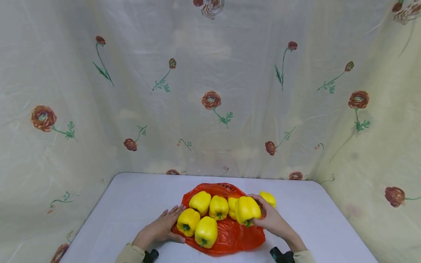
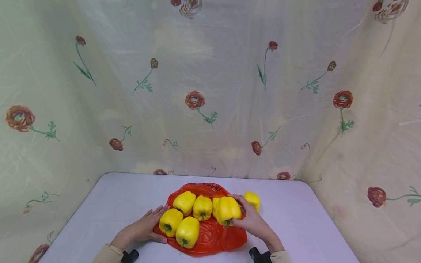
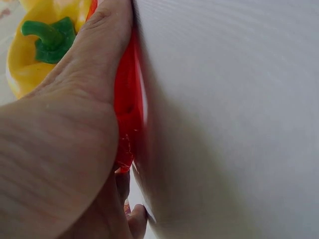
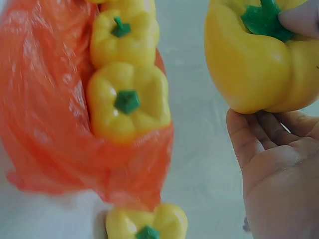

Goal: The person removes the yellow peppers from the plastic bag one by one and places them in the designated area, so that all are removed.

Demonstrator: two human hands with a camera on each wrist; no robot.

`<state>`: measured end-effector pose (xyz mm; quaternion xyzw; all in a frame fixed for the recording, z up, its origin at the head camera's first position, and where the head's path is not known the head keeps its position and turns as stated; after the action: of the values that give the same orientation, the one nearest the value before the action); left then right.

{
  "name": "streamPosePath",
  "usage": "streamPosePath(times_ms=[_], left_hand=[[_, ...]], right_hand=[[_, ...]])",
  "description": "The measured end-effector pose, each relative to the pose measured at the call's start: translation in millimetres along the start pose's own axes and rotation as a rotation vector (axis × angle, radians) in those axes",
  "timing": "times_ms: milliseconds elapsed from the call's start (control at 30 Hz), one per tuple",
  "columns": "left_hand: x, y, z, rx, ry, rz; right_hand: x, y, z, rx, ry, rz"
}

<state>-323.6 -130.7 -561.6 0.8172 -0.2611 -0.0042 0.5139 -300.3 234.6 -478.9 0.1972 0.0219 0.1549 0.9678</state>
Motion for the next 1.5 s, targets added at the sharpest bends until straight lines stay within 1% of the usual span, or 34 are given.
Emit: streamPosePath(times_ms=[67,200,367,533,633,800,967,1067,1200,1500], left_hand=[[0.6,-0.1,-0.2,0.004,0.000,0.002],[0.9,-0.5,0.4,0.007,-0.004,0.002],[0.6,-1.1,1.9,0.001,-0.007,-0.002],[1.5,-0.9,2.0,0.009,-0.008,0.003],[1.5,0.3,1.4,0.008,-0.008,0.003],[1.3,1.6,0.9,0.003,-0.004,0.003],[1.2,0.4,1.2,0.003,-0.002,0.003],[0.8,0.4,1.0,0.004,-0.006,-0.002],[0.6,0.8,1.1,0.002,-0.007,-0.004],[0.8,-1.2,2.7,0.005,-0.010,-0.001]], right_hand=[[1.2,8.2,-1.2,0.000,0.017,-0.025],[3.0,24.4,-6.9,-0.009,0.058,-0.045],[5.1,42.5,-15.2,-0.003,0.089,-0.083],[7.3,59.1,-27.1,-0.021,0.146,-0.101],[7.3,68.4,-36.2,-0.023,0.149,-0.133],[6.9,81.9,-50.9,0.009,0.100,-0.193],[8.3,93.2,-60.6,0.026,0.042,-0.227],[8.5,98.7,-64.7,0.056,0.004,-0.249],[8.4,103.0,-71.0,0.074,-0.039,-0.272],[7.5,108.6,-92.4,0.070,-0.137,-0.321]])
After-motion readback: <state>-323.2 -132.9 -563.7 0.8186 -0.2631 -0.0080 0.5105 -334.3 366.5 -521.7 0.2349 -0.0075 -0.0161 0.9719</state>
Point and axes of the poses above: each hand's wrist, its own x-axis away from the middle knuckle, its own y-axis out of the back of the hand, z = x × y, the point moved 3 cm from there along -x, towards the middle knuckle, and after that the axes turned 1 degree about -x, right-handed, at the moved point
